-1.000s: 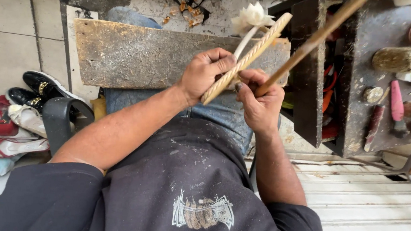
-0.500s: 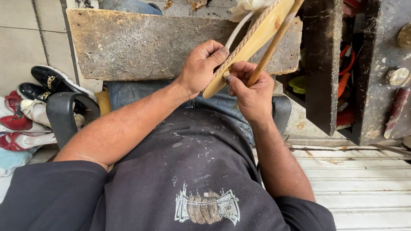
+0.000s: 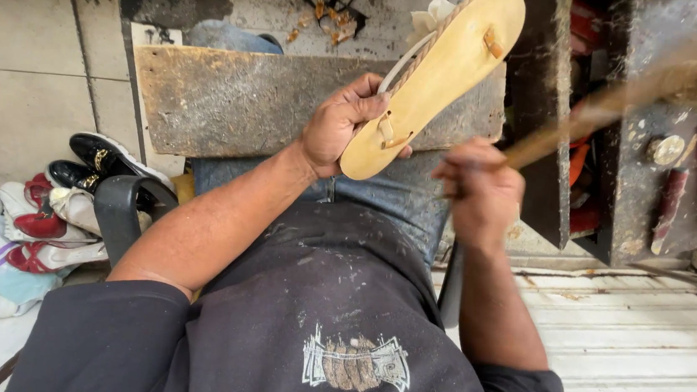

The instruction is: The person applies glue to the sole of a sandal using a brush, then attaches a strap to the glued area. They repeat the process on another sandal, ensuring the straps are securely attached.

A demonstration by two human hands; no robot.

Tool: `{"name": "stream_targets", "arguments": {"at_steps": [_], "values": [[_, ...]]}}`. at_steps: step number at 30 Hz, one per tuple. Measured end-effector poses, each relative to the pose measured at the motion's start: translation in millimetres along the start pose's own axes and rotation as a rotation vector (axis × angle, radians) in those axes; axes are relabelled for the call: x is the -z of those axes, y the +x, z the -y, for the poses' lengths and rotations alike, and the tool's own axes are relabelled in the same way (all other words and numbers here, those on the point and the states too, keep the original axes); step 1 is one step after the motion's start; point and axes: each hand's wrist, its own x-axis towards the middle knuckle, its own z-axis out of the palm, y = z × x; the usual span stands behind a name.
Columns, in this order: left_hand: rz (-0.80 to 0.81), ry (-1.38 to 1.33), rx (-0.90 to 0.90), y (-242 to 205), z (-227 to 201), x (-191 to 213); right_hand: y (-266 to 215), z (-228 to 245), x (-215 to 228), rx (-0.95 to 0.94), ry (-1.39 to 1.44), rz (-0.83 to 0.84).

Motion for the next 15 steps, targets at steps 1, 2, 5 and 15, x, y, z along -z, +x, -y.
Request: {"name": "stream_targets", "arguments": {"at_steps": [1, 2, 5, 15], "values": [[0.004, -0.044, 0.048, 0.5, -2.1, -0.8, 1.1, 8.5, 10.3, 0.100, 0.008, -0.051], [0.007, -0.042, 0.044, -0.3, -4.8, -0.9, 3.9, 17.9, 24.8, 0.104, 0.009, -0.050], [0.040, -0.081, 0.134, 4.4, -8.3, -8.9, 9.2, 39.9, 87.0, 0.314, -0.376, -0.177], [0.130, -0.017, 0.226, 22.1, -2.2, -6.6, 30.1, 106.3, 248.6, 0.520, -0.482, -0.523]]}}
